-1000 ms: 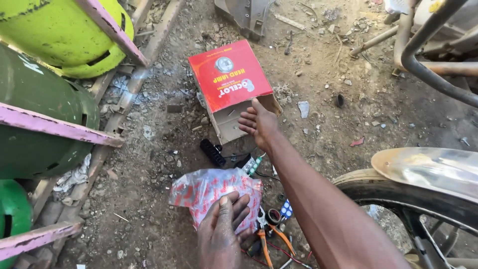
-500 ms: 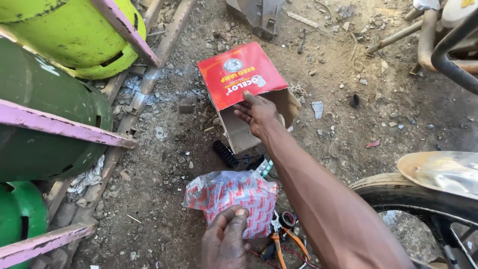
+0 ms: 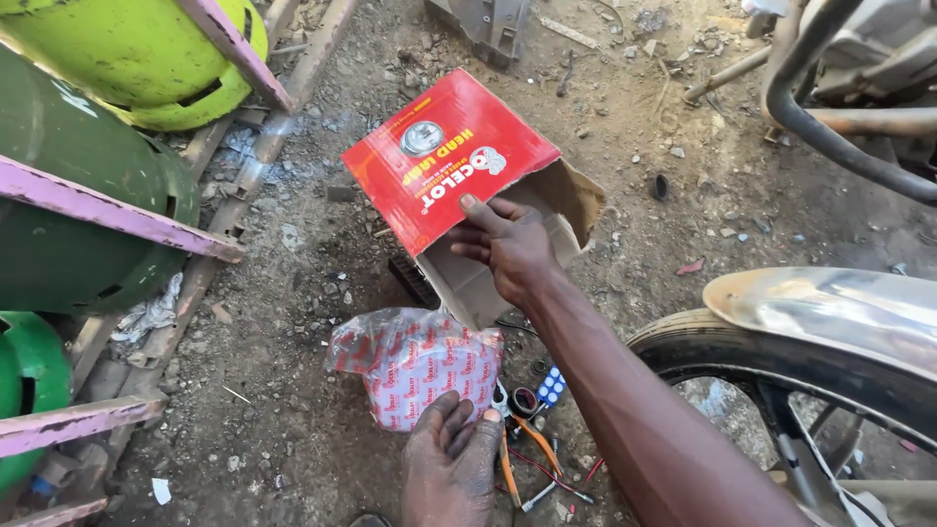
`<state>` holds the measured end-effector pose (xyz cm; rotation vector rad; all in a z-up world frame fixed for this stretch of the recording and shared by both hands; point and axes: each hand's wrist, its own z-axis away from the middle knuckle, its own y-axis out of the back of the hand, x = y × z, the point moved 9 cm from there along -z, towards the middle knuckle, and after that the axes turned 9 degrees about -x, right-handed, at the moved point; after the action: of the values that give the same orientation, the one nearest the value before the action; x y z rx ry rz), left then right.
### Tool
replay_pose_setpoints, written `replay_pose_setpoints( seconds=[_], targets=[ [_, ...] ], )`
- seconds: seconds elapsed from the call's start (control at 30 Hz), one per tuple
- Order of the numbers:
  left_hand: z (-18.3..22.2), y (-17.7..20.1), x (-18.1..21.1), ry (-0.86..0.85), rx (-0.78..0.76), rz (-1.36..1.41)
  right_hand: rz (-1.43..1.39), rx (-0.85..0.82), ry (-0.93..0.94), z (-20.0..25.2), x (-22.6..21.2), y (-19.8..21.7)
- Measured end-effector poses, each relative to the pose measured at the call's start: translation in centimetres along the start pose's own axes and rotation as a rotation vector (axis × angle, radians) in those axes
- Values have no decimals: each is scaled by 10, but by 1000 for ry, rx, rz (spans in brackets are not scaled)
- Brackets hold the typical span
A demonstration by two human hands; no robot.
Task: Unpacking a new headlight from its packaging and installing it onto a motorcycle, including connecting the electrical wiring.
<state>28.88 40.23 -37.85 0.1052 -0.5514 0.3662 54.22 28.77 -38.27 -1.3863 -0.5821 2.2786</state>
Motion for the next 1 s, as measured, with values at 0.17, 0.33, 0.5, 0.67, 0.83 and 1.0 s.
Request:
replay_pose_setpoints(
  seconds=[0.17,0.33,0.5,0.67,0.83,1.0],
  targets=[
    [13,13,0,55,39,30,20,80,-48,-53,39,21],
    [34,29,32,120,53,-75,21,71,-136,-81,65,20],
    [35,33,50,75,28,-75,650,-15,-277,-12,88,26],
    [54,32,56,35,51,49,1367,-378,-566,73,142,37],
    [38,39,26,-48,43,39,1194,-369,151,72,147,49],
    [50,36,20,-24,66,51,1003,-425,-112,105,134,17]
  ],
)
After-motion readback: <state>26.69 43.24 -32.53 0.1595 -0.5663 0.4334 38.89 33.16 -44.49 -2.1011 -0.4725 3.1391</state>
